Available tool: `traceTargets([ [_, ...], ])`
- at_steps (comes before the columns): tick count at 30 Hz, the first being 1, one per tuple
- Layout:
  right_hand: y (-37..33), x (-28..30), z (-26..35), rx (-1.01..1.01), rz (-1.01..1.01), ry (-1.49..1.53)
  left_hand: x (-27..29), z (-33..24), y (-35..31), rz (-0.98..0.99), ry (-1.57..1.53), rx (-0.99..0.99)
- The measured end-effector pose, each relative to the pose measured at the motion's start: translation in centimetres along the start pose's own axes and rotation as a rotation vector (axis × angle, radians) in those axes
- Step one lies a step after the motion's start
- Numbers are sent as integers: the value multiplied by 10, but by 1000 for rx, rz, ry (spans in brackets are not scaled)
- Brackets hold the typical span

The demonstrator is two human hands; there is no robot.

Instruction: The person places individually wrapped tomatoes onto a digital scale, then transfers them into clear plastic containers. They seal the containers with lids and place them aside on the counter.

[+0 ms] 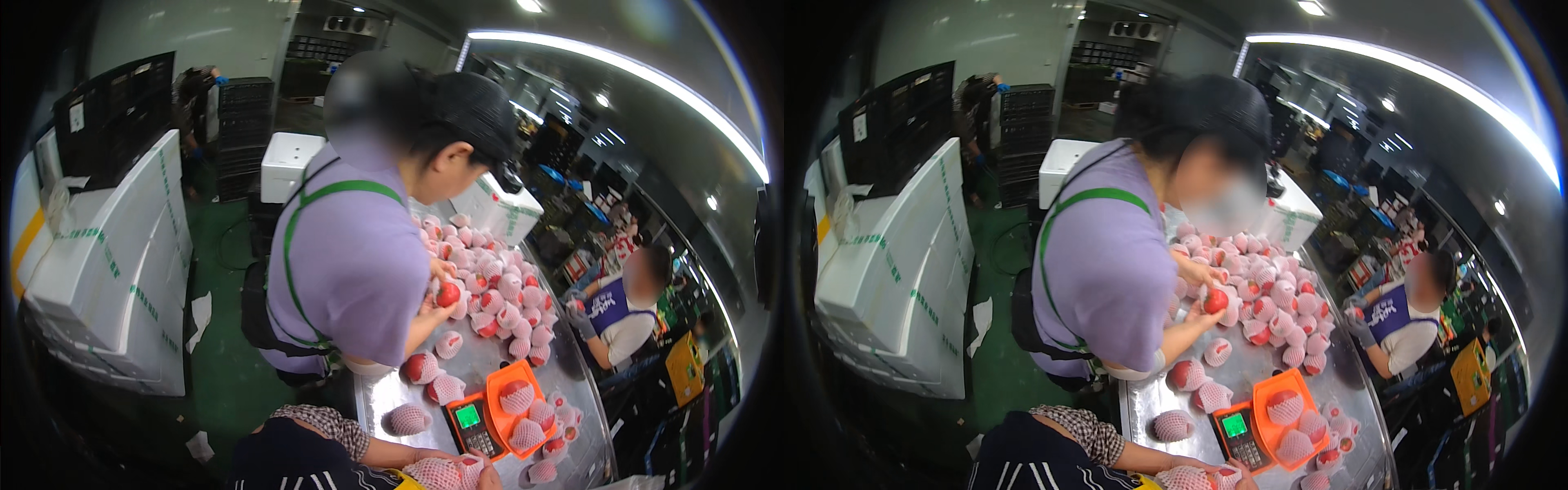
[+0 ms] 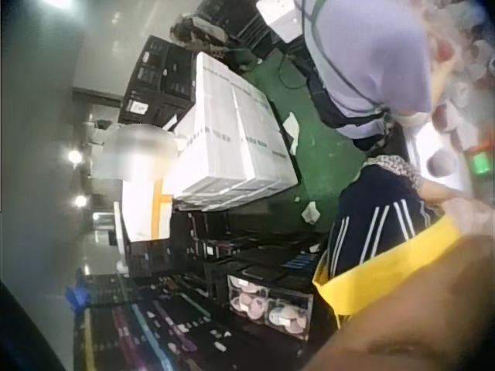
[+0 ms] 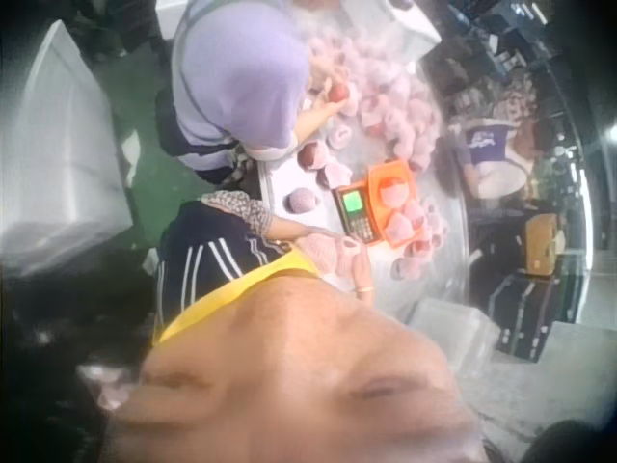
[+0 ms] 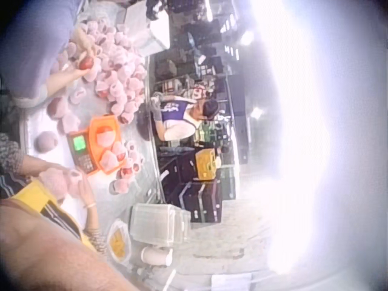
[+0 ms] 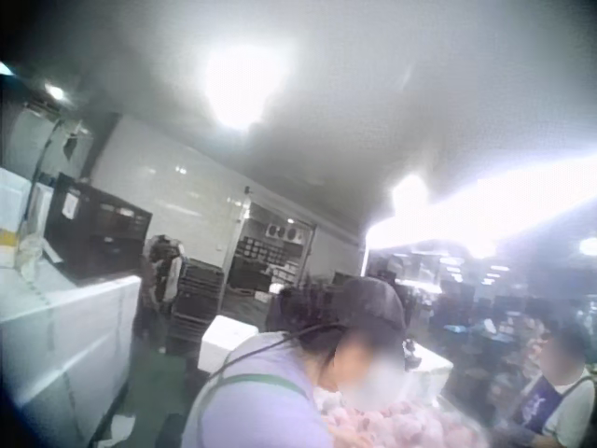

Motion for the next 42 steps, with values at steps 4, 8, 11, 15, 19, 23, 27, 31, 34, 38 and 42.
traceTargets([
  [4,63,8,-12,30,-52,370,-20,-18,-13,-29,16,-68],
  [8,100,-11,71,-11,-390,592,-52,-22,-73,-108,7,-180],
  [11,92,-18,68,-59,-494,695,-81,10,-154,-216,-95,-275],
  [15,78,-42,53,-190,-371,717,-111,110,-301,-432,-484,-492],
  [19,64,-43,17,-324,-456,922,-55,224,-439,-508,-520,-1152],
  [23,57,-65,13,-436,-561,761,-34,241,-563,-587,-518,-1687],
  [27,50,-79,-20,-634,-835,905,32,195,-727,-1406,201,-1786],
  [31,83,-102,-13,-450,-775,1021,44,93,-827,-690,-47,-1985],
  [34,131,-141,46,-540,-887,892,-1,-7,-862,-269,224,-1866],
  [38,175,-180,70,-530,-850,905,-25,-92,-930,-317,358,-1948],
  [42,198,-206,79,-533,-856,890,-54,-176,-974,-571,88,-1977],
])
Point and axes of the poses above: each hand's wrist, its own y-axis towards the middle knuckle, its own x-axis out of the back of the hand, z = x × y, the point moved 3 cm from there along y, towards the middle knuckle, and after that the axes turned 9 degrees about x, right-handed, at the moved point
